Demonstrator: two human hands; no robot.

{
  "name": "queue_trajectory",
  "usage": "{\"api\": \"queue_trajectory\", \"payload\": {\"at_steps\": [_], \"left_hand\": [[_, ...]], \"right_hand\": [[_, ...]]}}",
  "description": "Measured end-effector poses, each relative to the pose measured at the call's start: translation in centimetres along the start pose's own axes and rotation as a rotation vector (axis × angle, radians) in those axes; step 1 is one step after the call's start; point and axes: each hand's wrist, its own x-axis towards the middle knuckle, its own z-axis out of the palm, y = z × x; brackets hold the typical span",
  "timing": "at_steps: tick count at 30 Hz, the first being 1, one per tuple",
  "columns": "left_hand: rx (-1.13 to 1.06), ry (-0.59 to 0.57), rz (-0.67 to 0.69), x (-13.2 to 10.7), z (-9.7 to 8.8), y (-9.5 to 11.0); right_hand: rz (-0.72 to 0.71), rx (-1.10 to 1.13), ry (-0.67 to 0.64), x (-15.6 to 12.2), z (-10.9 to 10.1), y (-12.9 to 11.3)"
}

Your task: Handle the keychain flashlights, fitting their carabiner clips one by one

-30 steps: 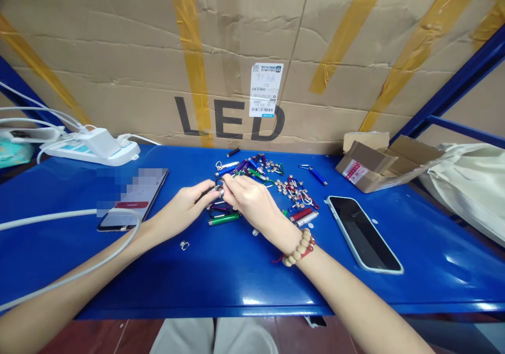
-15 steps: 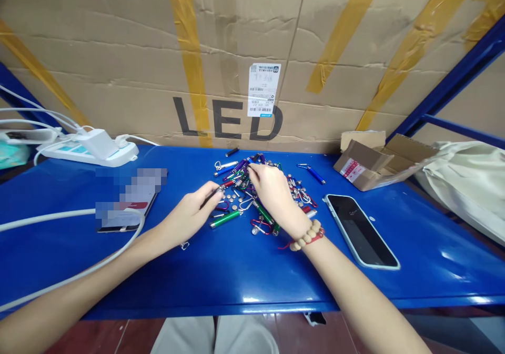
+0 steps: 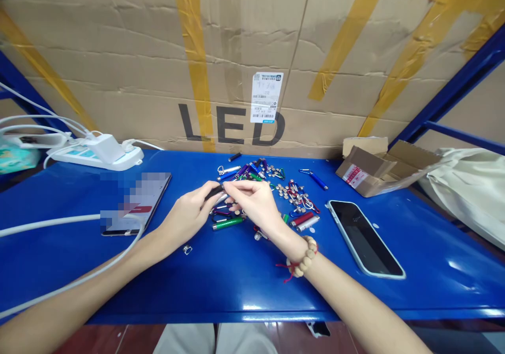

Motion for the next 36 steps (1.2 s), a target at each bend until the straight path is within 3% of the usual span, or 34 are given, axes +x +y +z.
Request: {"api": "queue_trajectory", "payload": {"at_steps": [6, 16, 20, 25, 28, 32, 36], "left_hand": [[0.153, -0.127, -0.079, 0.0, -0.1, 0.5], [0.088, -0.177, -0.106, 0.0, 0.1, 0.4], [-0.036, -0.193, -0.104, 0.2, 0.4, -0.3], [-0.321, -0.17, -0.053, 0.4, 0.4, -0.4], [-0.383, -0.159, -0.078, 0.3, 0.2, 0.1], [-0.3, -0.161, -0.095, 0.3, -0.3, 0.2], [-0.136, -0.155, -0.101, 0.5, -1.0, 0.2]], "right_hand": [[-0.006, 0.055, 0.019, -0.1, 0.3, 0.8], [-0.02, 0.113, 0.087, -0.2, 0.9, 1.8], [-0.038, 0.109, 0.103, -0.2, 1.0, 2.3], [-0.205, -0.015, 0.072, 0.1, 0.7, 1.8], [-0.163, 0.014, -0.022, 0.4, 0.1, 0.9], [-0.036, 0.099, -0.15, 0.8, -0.6, -0.2], [0.02, 0.092, -0.137, 0.9, -0.7, -0.2]]}}
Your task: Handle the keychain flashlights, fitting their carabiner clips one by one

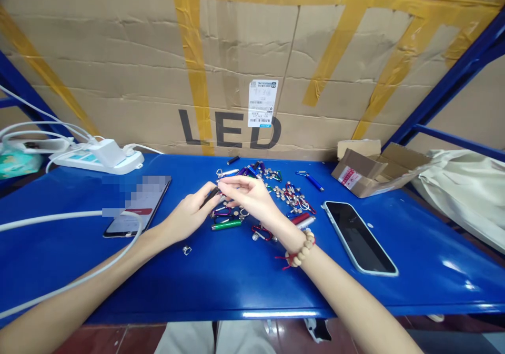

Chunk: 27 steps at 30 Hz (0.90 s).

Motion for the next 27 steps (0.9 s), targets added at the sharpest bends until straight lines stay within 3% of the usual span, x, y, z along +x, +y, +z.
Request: {"api": "queue_trajectory", "payload": {"at_steps": [9, 13, 19, 27], "left_hand": [[0.189, 0.01, 0.021, 0.2, 0.0, -0.5], [0.471, 0.049, 0.21, 0.4, 0.0, -1.2], [0.668, 0.099, 0.288, 0.4, -0.1, -1.5], [0.604, 0.201, 0.242, 0.5, -0.1, -1.6]], "right_hand": [[-0.083, -0.059, 0.167, 0.8, -1.1, 0.3], [-0.117, -0.087, 0.266, 1.3, -2.1, 0.5], [-0.114, -0.187, 0.24, 1.0, -1.6, 0.6], [-0.22, -0.336, 0.185, 0.7, -1.3, 0.5]]}}
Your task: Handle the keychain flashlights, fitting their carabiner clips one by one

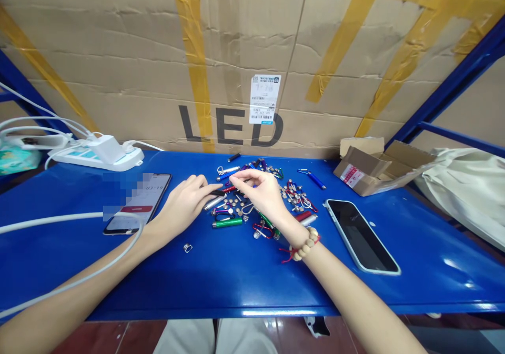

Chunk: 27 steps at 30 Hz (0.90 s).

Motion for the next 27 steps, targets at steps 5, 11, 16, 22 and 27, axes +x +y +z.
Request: {"api": "queue_trajectory", "payload": {"at_steps": [5, 11, 16, 22, 27], "left_hand": [[-0.159, -0.095, -0.119, 0.2, 0.1, 0.1], [-0.174, -0.114, -0.205, 0.4, -0.1, -0.1], [-0.075, -0.171, -0.283, 0.4, -0.2, -0.6], [-0.071, -0.262, -0.274, 0.4, -0.1, -0.6], [-0.098, -0.264, -0.302, 0.4, -0.4, -0.1]], "right_hand": [[-0.086, -0.172, 0.048, 0.6, -0.9, 1.0], [-0.131, -0.354, 0.032, 1.0, -1.6, 1.6], [-0.195, -0.63, -0.013, 0.7, -1.6, 1.7], [-0.046, -1.097, -0.018, 0.8, -2.4, 1.4], [0.071, -1.151, 0.036, 1.1, -3.1, 1.3]]}}
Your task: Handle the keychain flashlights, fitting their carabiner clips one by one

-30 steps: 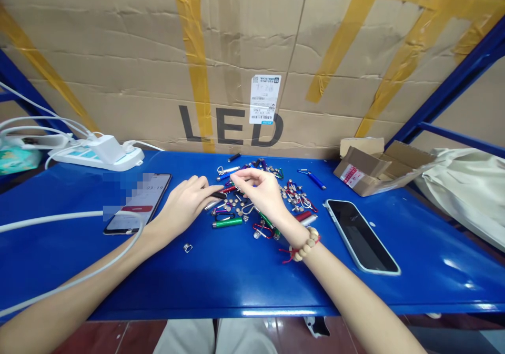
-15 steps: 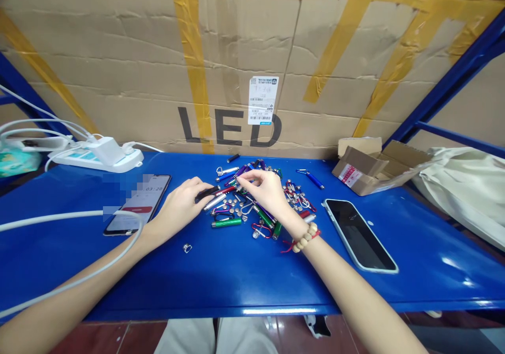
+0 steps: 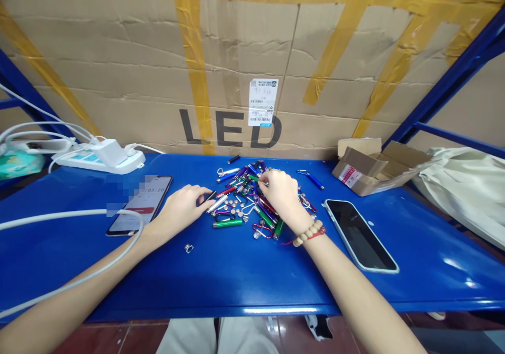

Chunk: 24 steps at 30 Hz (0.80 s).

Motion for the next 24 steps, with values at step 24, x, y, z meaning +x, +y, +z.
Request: {"api": "queue_trajectory", "payload": {"at_steps": [24], "left_hand": [[-0.198, 0.168, 0.068, 2.1, 0.7, -1.9]], "right_hand": [[-0.089, 0.339, 0.407, 1.5, -0.6, 2.3]]}}
